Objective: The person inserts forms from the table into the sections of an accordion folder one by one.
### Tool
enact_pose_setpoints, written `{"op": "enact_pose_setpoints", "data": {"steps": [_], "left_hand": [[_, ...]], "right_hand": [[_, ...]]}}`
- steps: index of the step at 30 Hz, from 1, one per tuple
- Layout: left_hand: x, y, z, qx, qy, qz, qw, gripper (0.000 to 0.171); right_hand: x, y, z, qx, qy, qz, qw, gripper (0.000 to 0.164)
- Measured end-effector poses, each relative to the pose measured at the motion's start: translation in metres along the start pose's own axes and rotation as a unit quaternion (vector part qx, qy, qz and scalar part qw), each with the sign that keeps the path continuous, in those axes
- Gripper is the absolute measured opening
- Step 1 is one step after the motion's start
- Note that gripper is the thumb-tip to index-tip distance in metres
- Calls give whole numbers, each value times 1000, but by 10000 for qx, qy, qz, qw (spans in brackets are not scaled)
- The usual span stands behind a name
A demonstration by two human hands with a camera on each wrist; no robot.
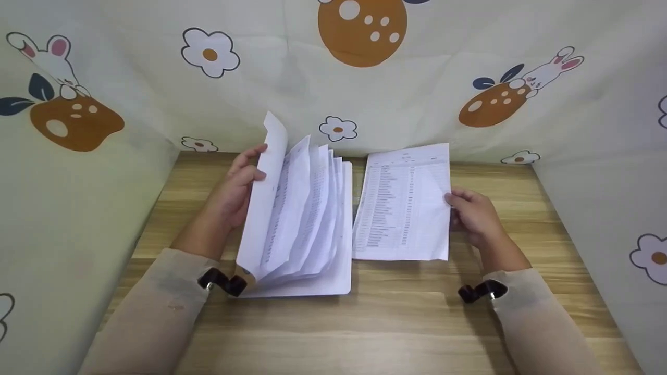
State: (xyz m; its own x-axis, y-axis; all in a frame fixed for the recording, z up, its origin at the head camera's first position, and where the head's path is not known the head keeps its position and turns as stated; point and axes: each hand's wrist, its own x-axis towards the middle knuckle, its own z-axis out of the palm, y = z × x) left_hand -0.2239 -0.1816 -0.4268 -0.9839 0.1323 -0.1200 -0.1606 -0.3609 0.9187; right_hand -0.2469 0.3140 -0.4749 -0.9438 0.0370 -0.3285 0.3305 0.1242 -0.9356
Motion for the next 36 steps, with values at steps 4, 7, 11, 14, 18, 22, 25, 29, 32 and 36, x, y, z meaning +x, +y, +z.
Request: {"op": "enact_pose_setpoints", "data": {"steps": [4, 7, 11, 14, 18, 22, 25, 29, 32, 36], "left_hand": [[0, 0, 0, -14, -4, 5, 10000, 57], [-1, 1, 0, -24, -6, 23, 10000, 57], [-1, 1, 0, -39, -18, 53, 10000, 58], [-1, 1, 1, -52, -39, 43, 10000, 58], [-3, 2, 1, -89, -105, -2, 9999, 56], [-3, 2, 1, -138, -147, 10, 9998, 56], [-2, 2, 1, -151, -134, 33, 9998, 56], [-2, 2, 1, -150, -112, 39, 9998, 56], [-3, 2, 1, -154, -112, 41, 9998, 57], [-3, 3, 1, -120, -107, 57, 9999, 57]], "right_hand": [[-9, -4, -6, 207, 7, -101, 9997, 55], [-15, -7, -10, 356, -22, -169, 9992, 49], [-23, -12, -16, 560, -73, -195, 9982, 32], [-27, -16, -19, 768, -97, -235, 9967, 21], [-33, -22, -21, 960, -122, -286, 9949, 18], [-37, -23, -18, 946, -112, -351, 9948, 14], [-40, -23, -13, 974, -105, -420, 9943, 8], [-43, -23, -7, 944, -122, -481, 9943, 7], [-45, -22, -2, 900, -194, -489, 9946, 8], [-49, -21, 8, 912, -313, -525, 9940, 7]]}}
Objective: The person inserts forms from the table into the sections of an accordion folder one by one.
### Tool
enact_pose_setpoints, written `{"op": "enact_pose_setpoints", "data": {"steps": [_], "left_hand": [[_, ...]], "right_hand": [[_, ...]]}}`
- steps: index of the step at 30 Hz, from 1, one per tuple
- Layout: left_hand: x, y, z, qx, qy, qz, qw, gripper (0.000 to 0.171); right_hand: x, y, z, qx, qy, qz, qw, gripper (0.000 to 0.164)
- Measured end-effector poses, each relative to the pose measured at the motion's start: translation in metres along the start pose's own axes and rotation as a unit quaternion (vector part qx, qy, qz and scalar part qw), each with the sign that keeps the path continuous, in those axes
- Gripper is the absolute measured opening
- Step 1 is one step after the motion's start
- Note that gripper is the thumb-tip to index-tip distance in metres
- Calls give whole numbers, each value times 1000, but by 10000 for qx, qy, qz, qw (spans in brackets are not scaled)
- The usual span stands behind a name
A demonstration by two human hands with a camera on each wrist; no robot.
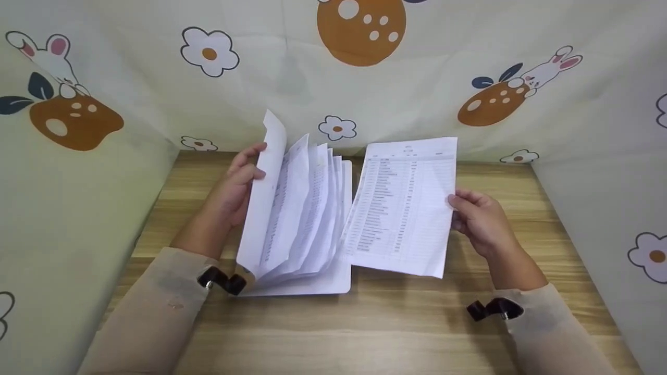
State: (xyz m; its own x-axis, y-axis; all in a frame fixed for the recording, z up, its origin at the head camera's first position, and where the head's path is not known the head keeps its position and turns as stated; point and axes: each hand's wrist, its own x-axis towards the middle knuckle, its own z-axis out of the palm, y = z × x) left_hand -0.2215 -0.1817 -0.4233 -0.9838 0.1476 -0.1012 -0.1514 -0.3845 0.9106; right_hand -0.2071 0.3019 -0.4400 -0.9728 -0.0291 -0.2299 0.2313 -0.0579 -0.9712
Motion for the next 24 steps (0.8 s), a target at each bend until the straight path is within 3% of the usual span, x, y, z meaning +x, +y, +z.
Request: {"op": "enact_pose_setpoints", "data": {"steps": [11, 24], "left_hand": [[1, -2, 1, 76, 30, -50, 10000, 57], [3, -2, 1, -7, 129, 29, 9999, 57]], "right_hand": [[-6, 12, 26, 210, -349, 114, 9991, 8], [-7, 18, 35, 309, -562, 272, 9976, 10]]}}
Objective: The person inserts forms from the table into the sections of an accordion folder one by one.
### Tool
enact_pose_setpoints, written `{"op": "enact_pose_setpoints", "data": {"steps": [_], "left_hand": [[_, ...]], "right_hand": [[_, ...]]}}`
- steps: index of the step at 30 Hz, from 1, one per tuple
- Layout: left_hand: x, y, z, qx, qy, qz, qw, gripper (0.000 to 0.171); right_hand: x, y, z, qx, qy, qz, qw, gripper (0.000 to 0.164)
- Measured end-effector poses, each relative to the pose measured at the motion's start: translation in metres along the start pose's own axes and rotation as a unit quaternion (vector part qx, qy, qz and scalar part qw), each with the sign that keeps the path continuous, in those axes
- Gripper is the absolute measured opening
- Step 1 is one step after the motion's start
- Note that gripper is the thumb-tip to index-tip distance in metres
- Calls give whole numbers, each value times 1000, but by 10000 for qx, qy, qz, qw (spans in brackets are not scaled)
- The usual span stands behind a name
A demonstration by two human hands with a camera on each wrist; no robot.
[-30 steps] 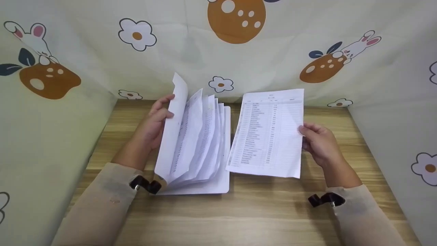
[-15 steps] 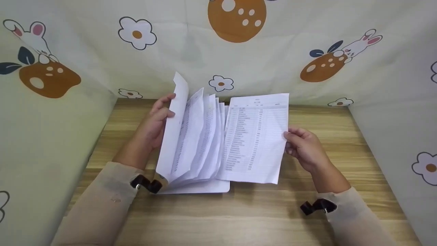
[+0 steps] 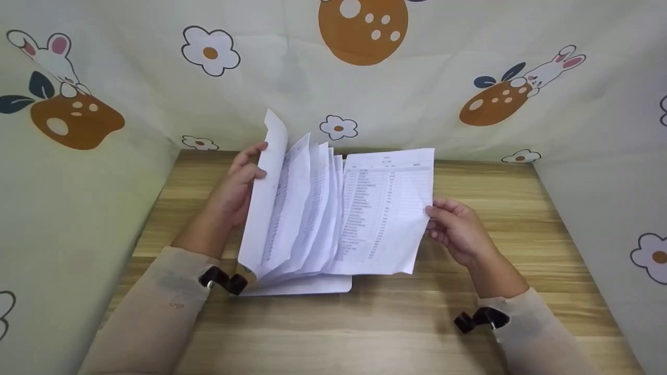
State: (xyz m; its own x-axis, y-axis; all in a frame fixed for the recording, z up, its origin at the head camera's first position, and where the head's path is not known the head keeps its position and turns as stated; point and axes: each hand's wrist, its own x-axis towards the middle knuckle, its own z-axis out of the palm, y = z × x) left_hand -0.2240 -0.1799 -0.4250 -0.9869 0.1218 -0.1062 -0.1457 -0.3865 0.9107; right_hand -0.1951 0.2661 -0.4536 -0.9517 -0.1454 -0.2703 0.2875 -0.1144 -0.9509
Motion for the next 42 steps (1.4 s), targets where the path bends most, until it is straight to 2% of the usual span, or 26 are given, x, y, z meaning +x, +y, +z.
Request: {"op": "enact_pose_setpoints", "data": {"steps": [7, 15, 21, 25, 42], "left_hand": [[-1, -1, 0, -16, 7, 3, 10000, 57], [-1, -1, 1, 22, -58, -75, 10000, 59], [0, -2, 3, 107, -61, -123, 9998, 59], [0, -2, 5, 57, -71, -122, 9999, 57], [0, -4, 9, 13, -191, -154, 9997, 57]], "right_hand": [[4, 6, 7, -128, -199, 166, 9996, 12], [19, 10, 19, -300, -162, 377, 9987, 14], [32, 12, 32, -474, -230, 435, 9977, 31], [39, 12, 45, -620, -258, 413, 9969, 35], [59, 25, 92, -758, -137, 16, 9970, 32]]}}
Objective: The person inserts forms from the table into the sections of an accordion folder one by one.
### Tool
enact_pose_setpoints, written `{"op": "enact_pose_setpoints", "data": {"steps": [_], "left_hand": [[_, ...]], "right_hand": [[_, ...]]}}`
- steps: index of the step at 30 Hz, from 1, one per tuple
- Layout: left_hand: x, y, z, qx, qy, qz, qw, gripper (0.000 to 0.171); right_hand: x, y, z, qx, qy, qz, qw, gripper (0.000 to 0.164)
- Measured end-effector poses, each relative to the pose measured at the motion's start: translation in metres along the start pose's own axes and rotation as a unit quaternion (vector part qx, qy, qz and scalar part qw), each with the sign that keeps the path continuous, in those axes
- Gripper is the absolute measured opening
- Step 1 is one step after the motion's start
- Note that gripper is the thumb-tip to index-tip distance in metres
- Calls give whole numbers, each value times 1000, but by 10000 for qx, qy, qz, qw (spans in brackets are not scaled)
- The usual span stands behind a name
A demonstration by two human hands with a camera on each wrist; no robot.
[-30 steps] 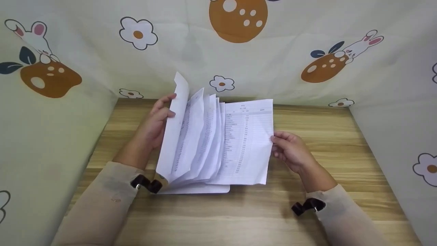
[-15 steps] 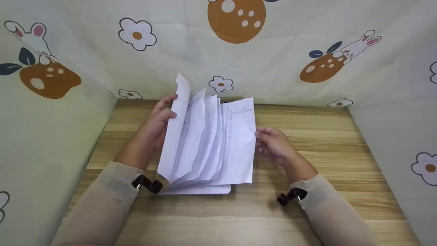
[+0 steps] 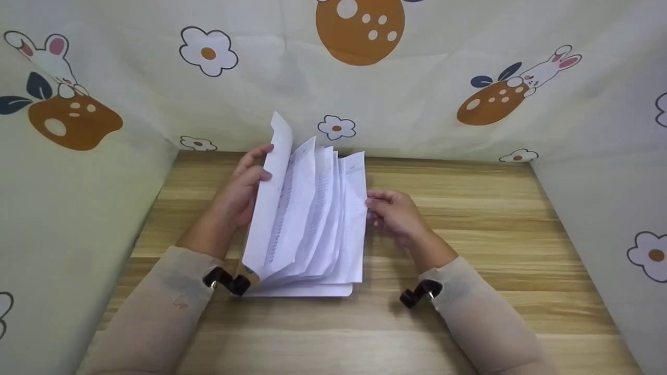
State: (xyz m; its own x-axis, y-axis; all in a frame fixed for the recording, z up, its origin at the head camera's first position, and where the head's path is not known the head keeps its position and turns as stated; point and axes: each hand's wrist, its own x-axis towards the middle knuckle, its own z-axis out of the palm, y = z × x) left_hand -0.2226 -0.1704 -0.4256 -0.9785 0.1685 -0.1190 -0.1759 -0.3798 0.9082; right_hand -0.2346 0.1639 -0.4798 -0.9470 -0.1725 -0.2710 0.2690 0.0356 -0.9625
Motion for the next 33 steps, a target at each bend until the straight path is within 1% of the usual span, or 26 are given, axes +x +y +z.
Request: {"op": "enact_pose_setpoints", "data": {"steps": [6, 10, 19, 22, 27, 33], "left_hand": [[0, -2, 1, 49, -10, -45, 10000, 59], [0, -2, 1, -5, -30, -9, 10000, 59], [1, -2, 1, -48, -58, 13, 10000, 60], [1, -2, 0, -51, -63, -23, 10000, 59], [2, -4, 2, -86, -55, -11, 9999, 58], [5, -9, 7, -48, -25, 46, 10000, 59]], "right_hand": [[7, 0, 15, -98, 74, -97, 9999, 35], [11, 1, 24, -116, 110, -108, 9998, 36], [17, 4, 34, -338, 170, -68, 9993, 35], [17, 4, 35, -391, 193, -55, 9990, 36], [17, 3, 32, -292, 232, -80, 9993, 38], [17, 2, 17, -73, 337, -66, 9994, 39]]}}
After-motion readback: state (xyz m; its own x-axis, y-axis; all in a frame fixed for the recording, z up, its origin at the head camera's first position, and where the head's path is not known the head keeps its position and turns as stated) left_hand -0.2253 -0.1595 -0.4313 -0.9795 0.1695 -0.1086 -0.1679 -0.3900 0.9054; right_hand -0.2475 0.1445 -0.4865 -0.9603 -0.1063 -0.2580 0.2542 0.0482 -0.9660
